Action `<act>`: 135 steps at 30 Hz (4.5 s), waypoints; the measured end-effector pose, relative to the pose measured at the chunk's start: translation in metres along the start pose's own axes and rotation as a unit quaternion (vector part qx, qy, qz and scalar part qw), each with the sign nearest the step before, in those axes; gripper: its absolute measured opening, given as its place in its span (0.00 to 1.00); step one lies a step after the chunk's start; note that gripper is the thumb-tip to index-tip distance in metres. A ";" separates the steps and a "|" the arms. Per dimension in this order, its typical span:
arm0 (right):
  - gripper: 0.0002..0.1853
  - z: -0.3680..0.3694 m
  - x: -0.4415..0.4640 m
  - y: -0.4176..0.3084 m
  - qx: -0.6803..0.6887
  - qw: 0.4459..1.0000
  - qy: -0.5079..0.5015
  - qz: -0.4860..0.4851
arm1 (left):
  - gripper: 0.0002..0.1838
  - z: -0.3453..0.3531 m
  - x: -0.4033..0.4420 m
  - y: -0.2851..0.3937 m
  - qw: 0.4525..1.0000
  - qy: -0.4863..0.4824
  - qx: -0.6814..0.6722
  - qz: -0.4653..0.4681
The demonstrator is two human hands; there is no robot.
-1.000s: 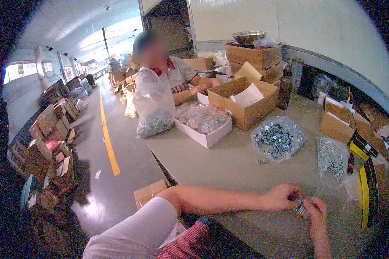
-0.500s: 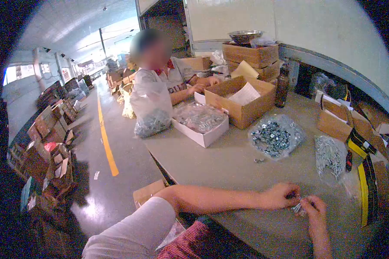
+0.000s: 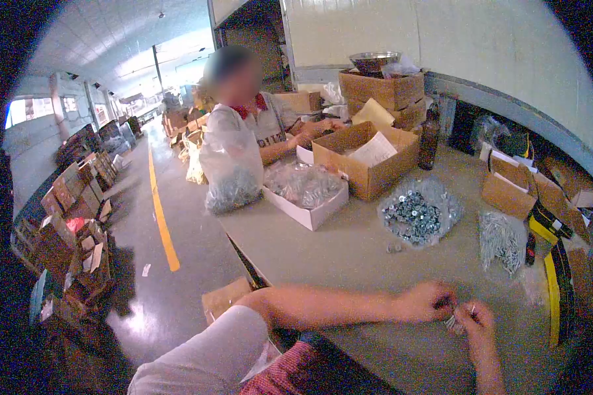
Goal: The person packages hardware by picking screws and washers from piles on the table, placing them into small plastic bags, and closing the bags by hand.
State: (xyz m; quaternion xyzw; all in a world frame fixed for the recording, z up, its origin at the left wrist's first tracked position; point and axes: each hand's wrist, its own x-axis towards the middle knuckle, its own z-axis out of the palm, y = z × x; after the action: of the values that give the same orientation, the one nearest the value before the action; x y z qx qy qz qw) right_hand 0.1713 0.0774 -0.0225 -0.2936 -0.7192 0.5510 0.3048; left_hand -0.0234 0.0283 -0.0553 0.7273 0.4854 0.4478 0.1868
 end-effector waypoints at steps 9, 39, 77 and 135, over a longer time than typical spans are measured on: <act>0.06 0.006 -0.006 -0.018 0.038 0.999 -0.013 0.037 | 0.13 -0.005 -0.001 0.009 1.000 -0.014 0.012 -0.014; 0.18 0.038 -0.103 -0.180 0.108 0.905 -0.335 -0.238 | 0.16 -0.186 -0.113 0.306 0.798 -0.417 -0.337 0.274; 0.15 0.029 -0.147 -0.202 0.068 0.915 -0.345 -0.200 | 0.11 -0.209 -0.169 0.294 0.883 -0.385 -0.200 0.179; 0.18 0.067 -0.055 -0.162 -0.204 0.925 -0.319 -0.042 | 0.16 -0.124 -0.071 0.099 0.990 0.021 0.121 -0.071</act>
State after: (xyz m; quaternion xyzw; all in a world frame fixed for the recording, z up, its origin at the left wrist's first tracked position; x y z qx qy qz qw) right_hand 0.1412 -0.0413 0.1144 -0.1279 -0.8868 0.4438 0.0154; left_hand -0.0822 -0.0990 0.0471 0.6984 0.5904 0.3865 0.1190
